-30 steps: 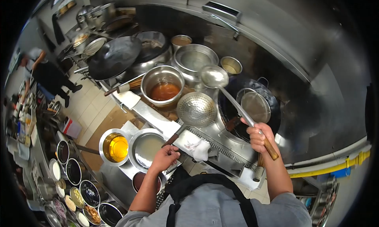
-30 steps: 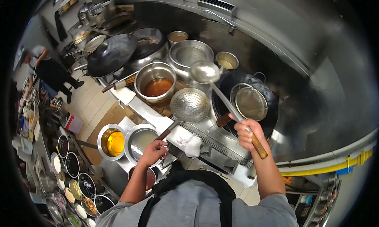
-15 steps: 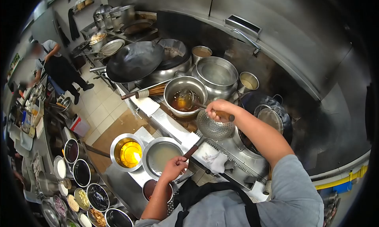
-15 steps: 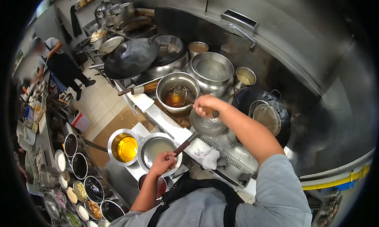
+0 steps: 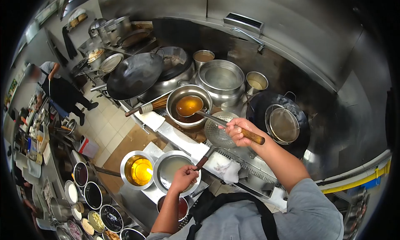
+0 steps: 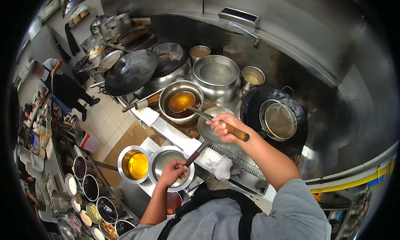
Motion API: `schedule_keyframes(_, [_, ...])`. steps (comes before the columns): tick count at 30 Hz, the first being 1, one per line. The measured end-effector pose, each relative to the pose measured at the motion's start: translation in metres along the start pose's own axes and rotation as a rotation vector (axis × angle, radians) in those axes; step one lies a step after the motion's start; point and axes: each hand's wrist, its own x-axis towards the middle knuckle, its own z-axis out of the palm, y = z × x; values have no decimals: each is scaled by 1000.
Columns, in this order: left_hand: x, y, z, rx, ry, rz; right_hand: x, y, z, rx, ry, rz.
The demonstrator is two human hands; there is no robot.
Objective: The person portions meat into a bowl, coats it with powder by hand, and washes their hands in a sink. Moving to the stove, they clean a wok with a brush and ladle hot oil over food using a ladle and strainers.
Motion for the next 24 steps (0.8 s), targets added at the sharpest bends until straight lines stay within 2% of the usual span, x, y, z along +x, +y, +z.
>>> schedule_keyframes(13, [-5,-7,37,-23,-46,-6,-83,26,-2,31,-86,-70])
schedule_keyframes(20, [-12,-15,52,13,-35,-50,-140,36,-42,81,-213,-97])
schedule_keyframes(24, [-12,-16,64,56,-68,-51,-185,49,-66,131,-229,-192])
